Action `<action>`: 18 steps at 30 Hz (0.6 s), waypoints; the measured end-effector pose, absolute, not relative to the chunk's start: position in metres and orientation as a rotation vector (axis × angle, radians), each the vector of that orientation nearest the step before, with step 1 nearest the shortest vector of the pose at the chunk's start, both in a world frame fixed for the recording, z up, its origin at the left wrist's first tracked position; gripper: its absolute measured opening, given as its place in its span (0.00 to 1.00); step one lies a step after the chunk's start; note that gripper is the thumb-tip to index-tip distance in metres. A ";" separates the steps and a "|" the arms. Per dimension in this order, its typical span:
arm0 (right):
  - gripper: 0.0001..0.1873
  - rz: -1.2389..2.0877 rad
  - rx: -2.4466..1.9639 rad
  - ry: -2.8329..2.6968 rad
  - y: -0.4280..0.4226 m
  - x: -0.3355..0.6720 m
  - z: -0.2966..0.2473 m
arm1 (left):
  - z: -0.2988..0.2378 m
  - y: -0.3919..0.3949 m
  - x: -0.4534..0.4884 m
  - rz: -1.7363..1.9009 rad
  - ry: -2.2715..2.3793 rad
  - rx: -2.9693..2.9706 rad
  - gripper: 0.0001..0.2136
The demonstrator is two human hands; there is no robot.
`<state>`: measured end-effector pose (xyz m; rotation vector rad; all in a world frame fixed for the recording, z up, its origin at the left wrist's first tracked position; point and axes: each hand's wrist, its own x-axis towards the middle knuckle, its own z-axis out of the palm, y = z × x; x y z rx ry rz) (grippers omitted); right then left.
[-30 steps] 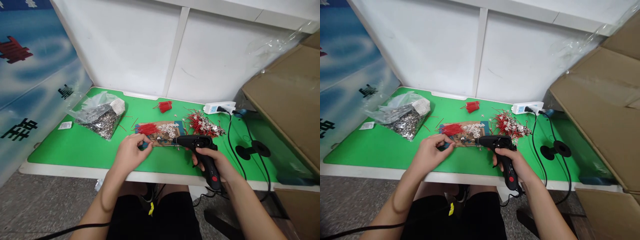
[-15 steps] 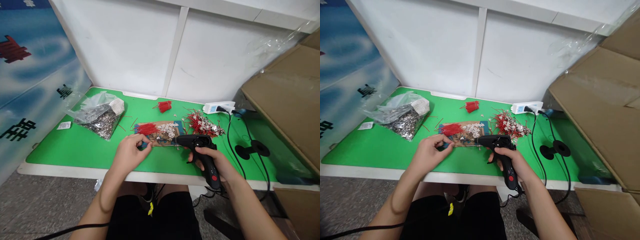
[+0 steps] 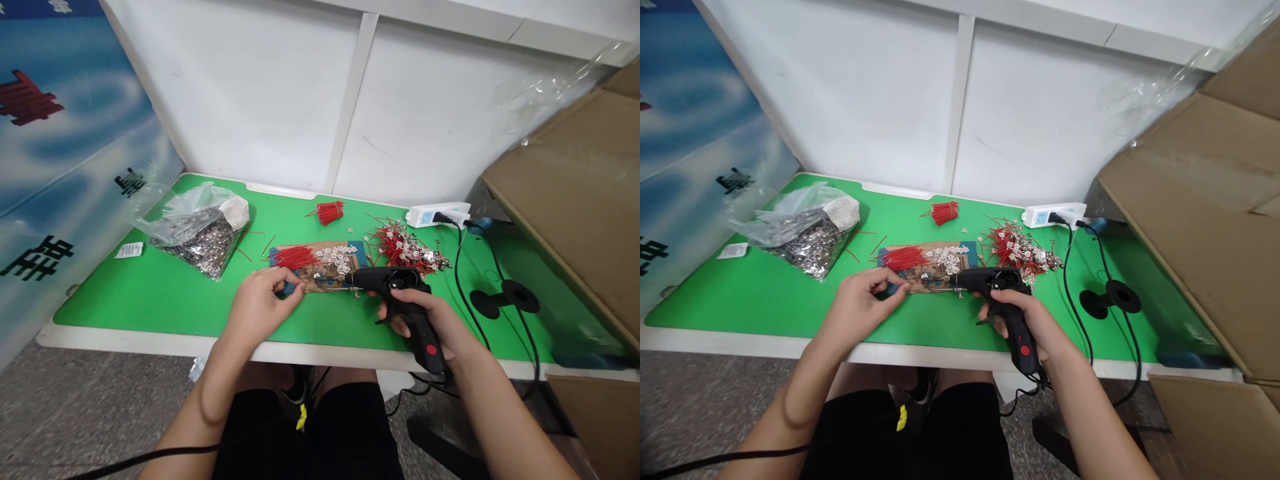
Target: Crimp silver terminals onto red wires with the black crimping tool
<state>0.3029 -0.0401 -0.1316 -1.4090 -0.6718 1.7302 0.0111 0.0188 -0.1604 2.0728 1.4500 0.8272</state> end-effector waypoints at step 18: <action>0.17 1.748 -1.345 -0.657 -0.041 0.303 -0.133 | -0.162 0.020 0.012 0.811 1.466 2.134 0.07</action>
